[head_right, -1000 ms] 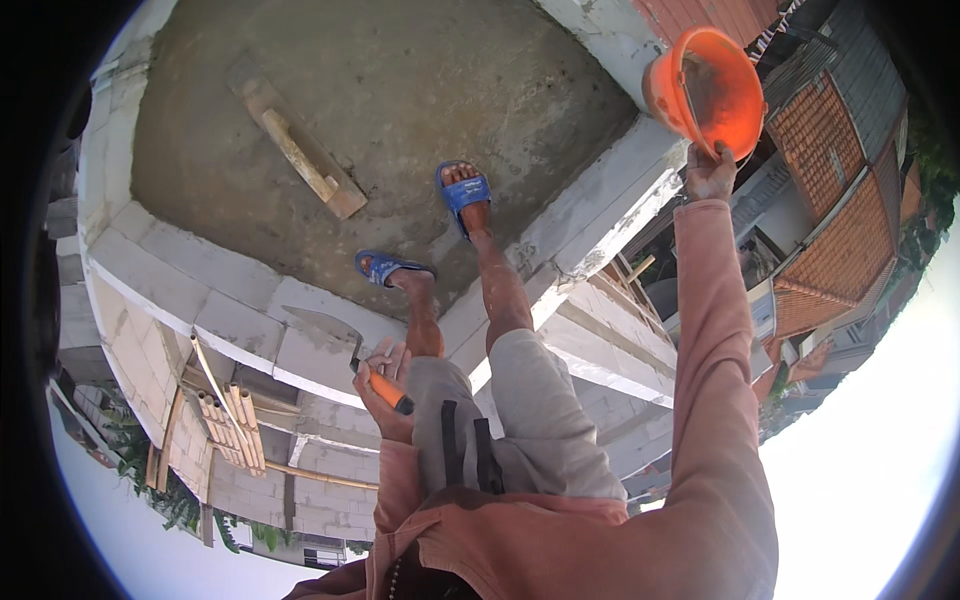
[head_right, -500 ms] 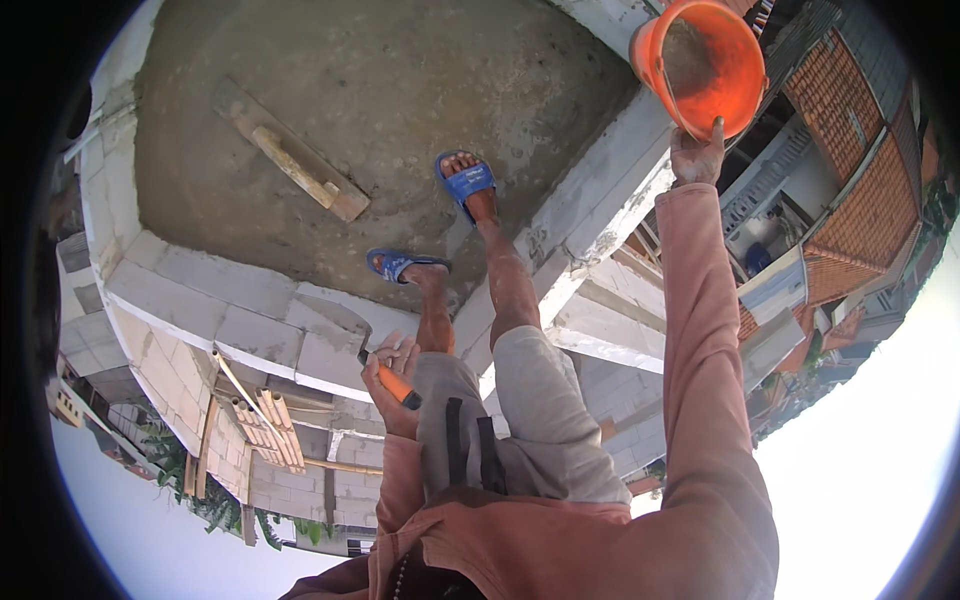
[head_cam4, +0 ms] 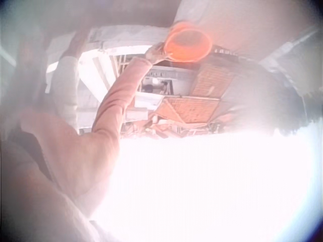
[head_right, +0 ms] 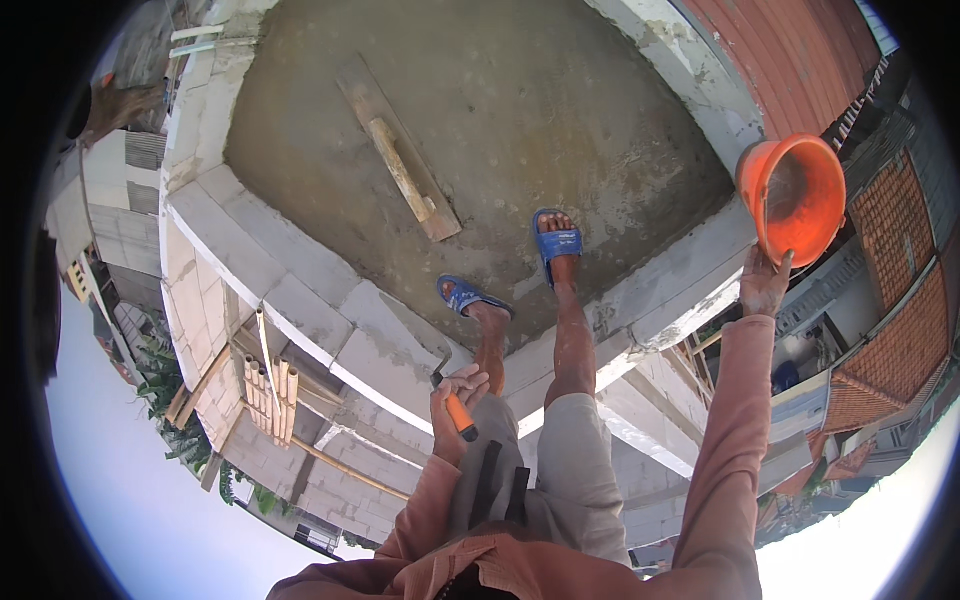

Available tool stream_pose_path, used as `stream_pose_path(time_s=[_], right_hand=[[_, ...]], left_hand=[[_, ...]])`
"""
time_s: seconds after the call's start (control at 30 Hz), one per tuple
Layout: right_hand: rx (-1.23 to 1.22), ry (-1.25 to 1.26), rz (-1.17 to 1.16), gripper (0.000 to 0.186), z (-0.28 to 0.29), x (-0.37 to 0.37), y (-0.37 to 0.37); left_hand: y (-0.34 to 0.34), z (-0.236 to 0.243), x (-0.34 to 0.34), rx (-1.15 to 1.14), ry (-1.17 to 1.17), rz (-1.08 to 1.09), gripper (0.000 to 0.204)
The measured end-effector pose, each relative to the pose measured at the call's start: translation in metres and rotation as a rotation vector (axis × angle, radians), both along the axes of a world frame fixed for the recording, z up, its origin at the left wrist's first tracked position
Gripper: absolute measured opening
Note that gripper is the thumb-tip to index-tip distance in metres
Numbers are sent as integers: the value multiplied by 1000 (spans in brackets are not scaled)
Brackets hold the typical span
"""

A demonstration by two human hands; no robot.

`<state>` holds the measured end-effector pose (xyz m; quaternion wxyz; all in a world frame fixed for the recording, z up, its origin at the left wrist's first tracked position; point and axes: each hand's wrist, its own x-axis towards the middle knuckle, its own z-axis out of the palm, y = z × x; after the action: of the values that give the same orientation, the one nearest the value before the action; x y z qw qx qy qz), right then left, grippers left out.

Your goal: The person smooths and levels wet cement using a wooden float and a trowel, pours water from a bucket onto the surface, and continues spreading and smoothing the cement with the tools.

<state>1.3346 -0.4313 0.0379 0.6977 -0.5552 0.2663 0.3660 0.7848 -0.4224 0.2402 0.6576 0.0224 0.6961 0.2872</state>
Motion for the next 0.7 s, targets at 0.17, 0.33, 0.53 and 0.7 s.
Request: stream_pose_path(time_s=[0.17, 0.33, 0.53, 0.7], right_hand=[[-35, -7, -21, 48, 3, -6, 2], [43, -9, 11, 57, -1, 1, -9], [26, -22, 81, 76, -1, 13, -14], [-65, -52, 44, 79, 14, -12, 12]], left_hand=[[1, 3, 1, -7, -23, 15, 39], [5, 5, 8, -11, 5, -9, 42], [6, -7, 12, -24, 5, -20, 42], [7, -4, 16, -34, 18, 14, 41]])
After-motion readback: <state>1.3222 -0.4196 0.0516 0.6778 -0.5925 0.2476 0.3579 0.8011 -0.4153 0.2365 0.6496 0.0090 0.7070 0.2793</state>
